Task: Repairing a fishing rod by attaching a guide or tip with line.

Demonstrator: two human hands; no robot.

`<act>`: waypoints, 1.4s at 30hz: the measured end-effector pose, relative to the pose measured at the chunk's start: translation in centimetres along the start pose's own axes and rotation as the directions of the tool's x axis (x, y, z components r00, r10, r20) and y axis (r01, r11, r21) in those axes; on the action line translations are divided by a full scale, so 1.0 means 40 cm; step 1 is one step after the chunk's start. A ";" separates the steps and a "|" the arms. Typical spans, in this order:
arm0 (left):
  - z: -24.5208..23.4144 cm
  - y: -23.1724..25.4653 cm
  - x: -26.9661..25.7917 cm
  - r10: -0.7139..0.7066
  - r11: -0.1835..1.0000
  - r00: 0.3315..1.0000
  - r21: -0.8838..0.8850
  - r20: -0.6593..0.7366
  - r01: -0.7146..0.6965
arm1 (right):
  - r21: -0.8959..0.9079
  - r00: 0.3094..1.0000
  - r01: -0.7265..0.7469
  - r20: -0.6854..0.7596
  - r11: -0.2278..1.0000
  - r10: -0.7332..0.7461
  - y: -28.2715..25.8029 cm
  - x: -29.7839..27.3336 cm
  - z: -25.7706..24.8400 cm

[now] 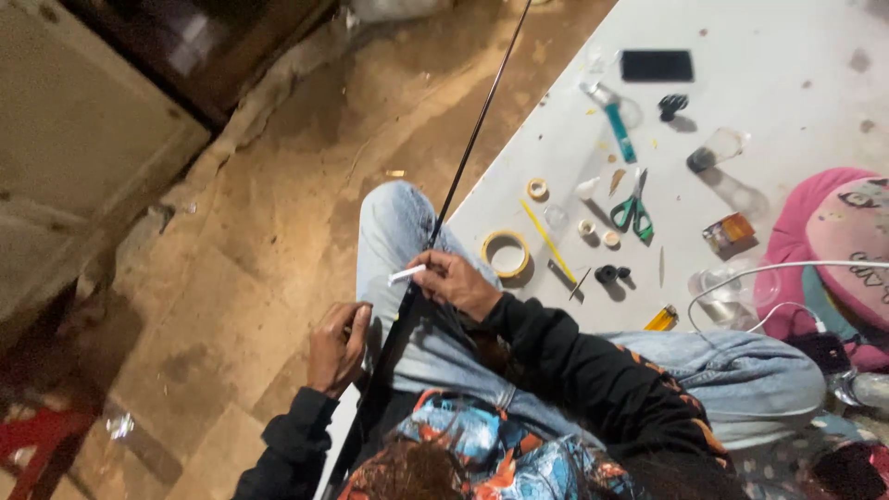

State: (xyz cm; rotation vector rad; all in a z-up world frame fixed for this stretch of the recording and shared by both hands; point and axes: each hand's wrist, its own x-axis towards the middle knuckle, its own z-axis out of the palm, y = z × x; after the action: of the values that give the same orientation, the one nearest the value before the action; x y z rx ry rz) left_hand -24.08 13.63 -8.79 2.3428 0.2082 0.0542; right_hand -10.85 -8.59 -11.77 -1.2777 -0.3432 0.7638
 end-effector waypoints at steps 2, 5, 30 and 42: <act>0.047 -0.028 0.080 0.027 0.985 0.981 -0.163 -0.192 -0.059 | -0.095 0.998 0.005 0.056 0.995 0.000 0.003 0.003 -0.011; 0.076 -0.018 0.196 -0.172 0.850 0.980 -0.518 -0.101 0.096 | -0.124 0.996 -0.038 0.072 0.992 0.047 0.007 0.013 -0.026; 0.026 0.007 0.330 -0.003 0.978 1.000 -0.211 -0.030 -0.003 | -0.169 0.981 -0.050 0.177 0.984 0.080 -0.084 0.008 -0.128; 0.024 -0.334 0.204 -0.504 0.833 0.852 -0.340 -0.142 0.436 | -0.141 0.989 -0.055 -0.142 0.988 0.035 -0.201 -0.038 -0.199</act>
State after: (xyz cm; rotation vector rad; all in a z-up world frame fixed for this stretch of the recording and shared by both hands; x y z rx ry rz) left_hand -17.72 23.55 -19.12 1.9217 0.8358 0.1011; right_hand -4.42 -16.15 -6.17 -1.4720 -0.2608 0.6928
